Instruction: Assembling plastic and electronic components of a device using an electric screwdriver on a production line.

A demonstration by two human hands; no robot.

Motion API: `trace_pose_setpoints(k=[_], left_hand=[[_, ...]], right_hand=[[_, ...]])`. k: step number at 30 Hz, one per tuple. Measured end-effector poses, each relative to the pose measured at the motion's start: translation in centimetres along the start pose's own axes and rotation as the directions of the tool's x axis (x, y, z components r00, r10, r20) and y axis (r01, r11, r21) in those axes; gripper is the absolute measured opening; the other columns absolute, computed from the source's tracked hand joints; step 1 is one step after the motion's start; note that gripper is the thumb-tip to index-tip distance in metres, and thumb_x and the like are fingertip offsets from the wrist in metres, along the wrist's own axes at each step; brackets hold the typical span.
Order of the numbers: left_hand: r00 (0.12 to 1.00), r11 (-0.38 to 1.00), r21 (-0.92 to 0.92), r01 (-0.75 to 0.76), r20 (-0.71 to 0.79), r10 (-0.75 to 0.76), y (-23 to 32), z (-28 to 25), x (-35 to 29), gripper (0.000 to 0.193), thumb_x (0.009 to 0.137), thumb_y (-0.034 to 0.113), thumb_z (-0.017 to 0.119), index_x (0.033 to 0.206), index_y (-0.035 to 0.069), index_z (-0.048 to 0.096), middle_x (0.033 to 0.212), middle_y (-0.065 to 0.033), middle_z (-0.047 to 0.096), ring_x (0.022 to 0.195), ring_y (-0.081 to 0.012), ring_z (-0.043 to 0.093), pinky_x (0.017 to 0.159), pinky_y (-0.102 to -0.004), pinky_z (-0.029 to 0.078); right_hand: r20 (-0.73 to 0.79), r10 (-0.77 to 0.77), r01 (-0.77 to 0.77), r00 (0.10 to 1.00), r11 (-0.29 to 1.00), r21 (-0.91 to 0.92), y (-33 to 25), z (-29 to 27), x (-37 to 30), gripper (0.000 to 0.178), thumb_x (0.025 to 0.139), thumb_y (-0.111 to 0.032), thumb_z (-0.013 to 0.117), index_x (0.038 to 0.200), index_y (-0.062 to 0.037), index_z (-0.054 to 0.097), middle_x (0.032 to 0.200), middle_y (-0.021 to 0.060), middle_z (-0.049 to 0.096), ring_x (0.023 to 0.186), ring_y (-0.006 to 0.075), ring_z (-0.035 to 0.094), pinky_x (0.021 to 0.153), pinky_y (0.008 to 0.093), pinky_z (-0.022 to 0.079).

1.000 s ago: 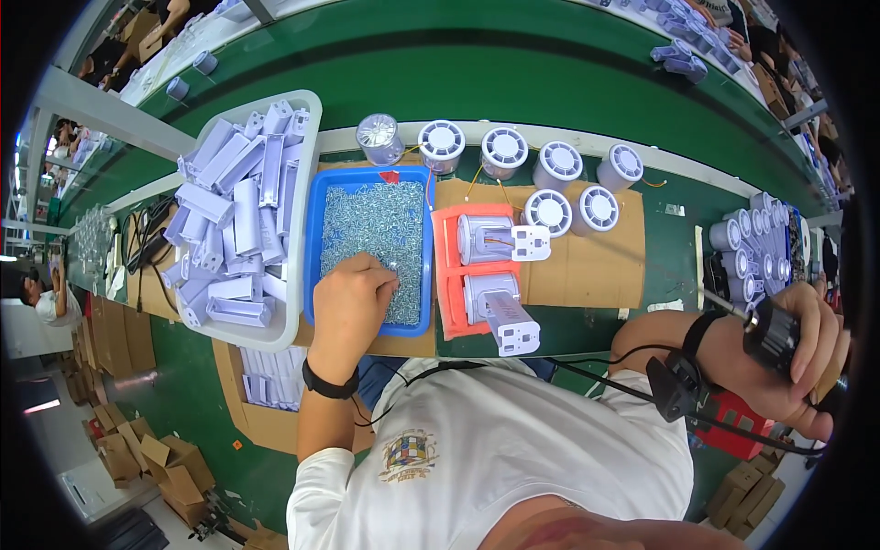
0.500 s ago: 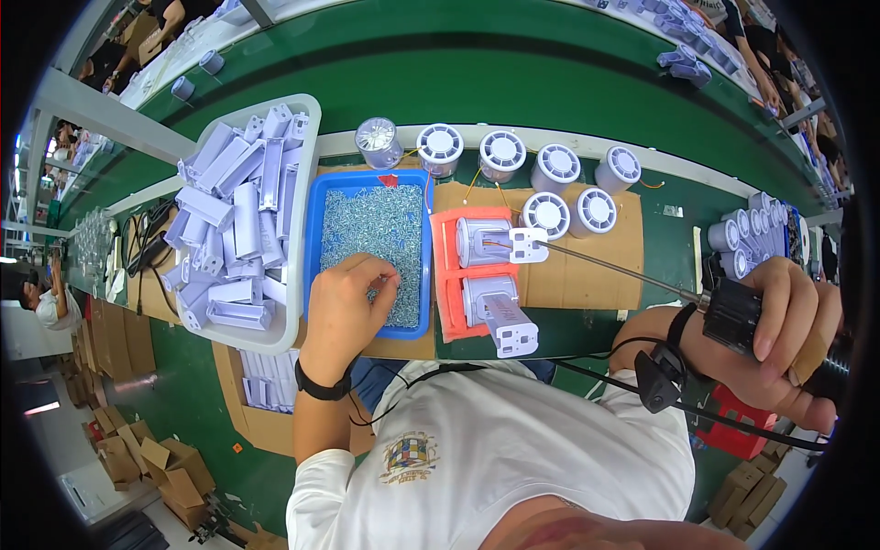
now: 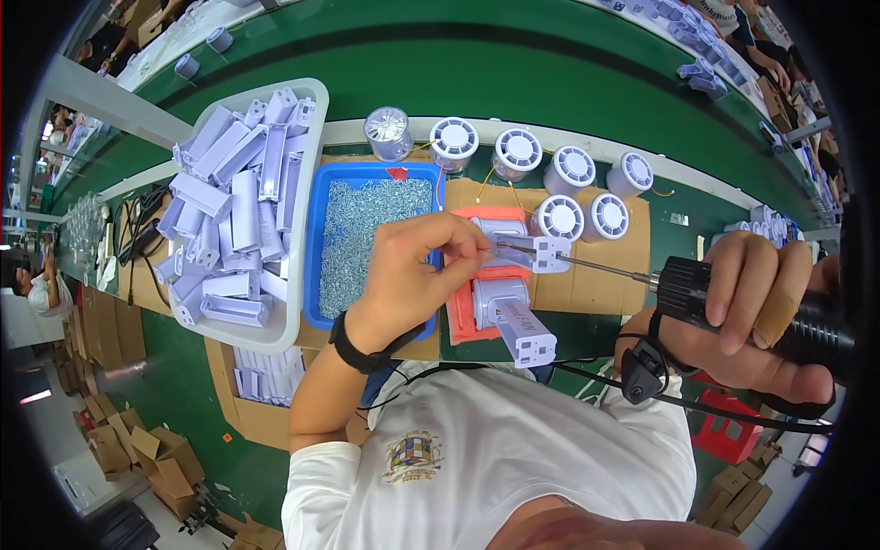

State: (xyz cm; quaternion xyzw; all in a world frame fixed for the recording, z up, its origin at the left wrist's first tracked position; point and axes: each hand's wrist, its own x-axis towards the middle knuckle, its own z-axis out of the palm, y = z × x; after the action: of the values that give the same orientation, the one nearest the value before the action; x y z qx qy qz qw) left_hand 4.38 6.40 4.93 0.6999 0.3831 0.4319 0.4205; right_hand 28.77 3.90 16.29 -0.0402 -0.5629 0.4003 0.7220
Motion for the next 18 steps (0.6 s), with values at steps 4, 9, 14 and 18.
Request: trace_pose_setpoints(k=[4, 9, 14, 18], left_hand=[[1.0, 0.998, -0.064, 0.03, 0.0, -0.03, -0.9, 0.5, -0.2, 0.021, 0.076, -0.006, 0.076, 0.072, 0.001, 0.057, 0.082, -0.0067, 0.073, 0.067, -0.0121, 0.065, 0.062, -0.0239, 0.054], [0.996, 0.977, -0.203, 0.065, -0.049, -0.077, -2.2, 1.3, -0.5, 0.023, 0.076, -0.006, 0.077, 0.071, 0.001, 0.055, 0.082, -0.0062, 0.073, 0.064, -0.0106, 0.061, 0.058, -0.0238, 0.05], [0.996, 0.976, -0.207, 0.066, -0.041, -0.076, -2.2, 1.2, -0.3, 0.025, 0.076, -0.004, 0.078, 0.071, 0.002, 0.054, 0.081, -0.0058, 0.073, 0.062, -0.0094, 0.057, 0.057, -0.0227, 0.047], [0.996, 0.972, -0.228, 0.059, -0.048, -0.072, -2.1, 1.3, -0.3, 0.027, 0.077, -0.003, 0.079, 0.07, 0.002, 0.054, 0.081, -0.0057, 0.073, 0.061, -0.009, 0.055, 0.056, -0.0224, 0.047]], right_hand=[[-0.025, 0.023, -0.023, 0.999, 1.0, 0.003, 0.7, -0.1, -0.2, 0.061, 0.084, -0.044, 0.076, 0.128, -0.0059, 0.056, 0.074, -0.0015, 0.054, 0.055, 0.0079, 0.059, 0.055, 0.0219, 0.05], [-0.028, 0.062, -0.062, 0.998, 0.998, 0.024, 0.9, -0.5, 0.1, 0.058, 0.082, -0.041, 0.077, 0.121, -0.0021, 0.059, 0.072, -0.0017, 0.056, 0.055, 0.0086, 0.059, 0.056, 0.0227, 0.051], [-0.049, 0.073, -0.07, 0.996, 0.996, 0.063, 1.4, -0.5, 0.1, 0.054, 0.08, -0.039, 0.077, 0.114, 0.0005, 0.061, 0.072, -0.0014, 0.057, 0.054, 0.0088, 0.059, 0.056, 0.023, 0.052], [-0.041, 0.084, -0.081, 0.996, 0.994, 0.068, 1.4, -0.5, 0.2, 0.054, 0.08, -0.039, 0.078, 0.114, -0.0003, 0.061, 0.072, -0.0013, 0.056, 0.055, 0.0087, 0.059, 0.056, 0.0228, 0.051]])
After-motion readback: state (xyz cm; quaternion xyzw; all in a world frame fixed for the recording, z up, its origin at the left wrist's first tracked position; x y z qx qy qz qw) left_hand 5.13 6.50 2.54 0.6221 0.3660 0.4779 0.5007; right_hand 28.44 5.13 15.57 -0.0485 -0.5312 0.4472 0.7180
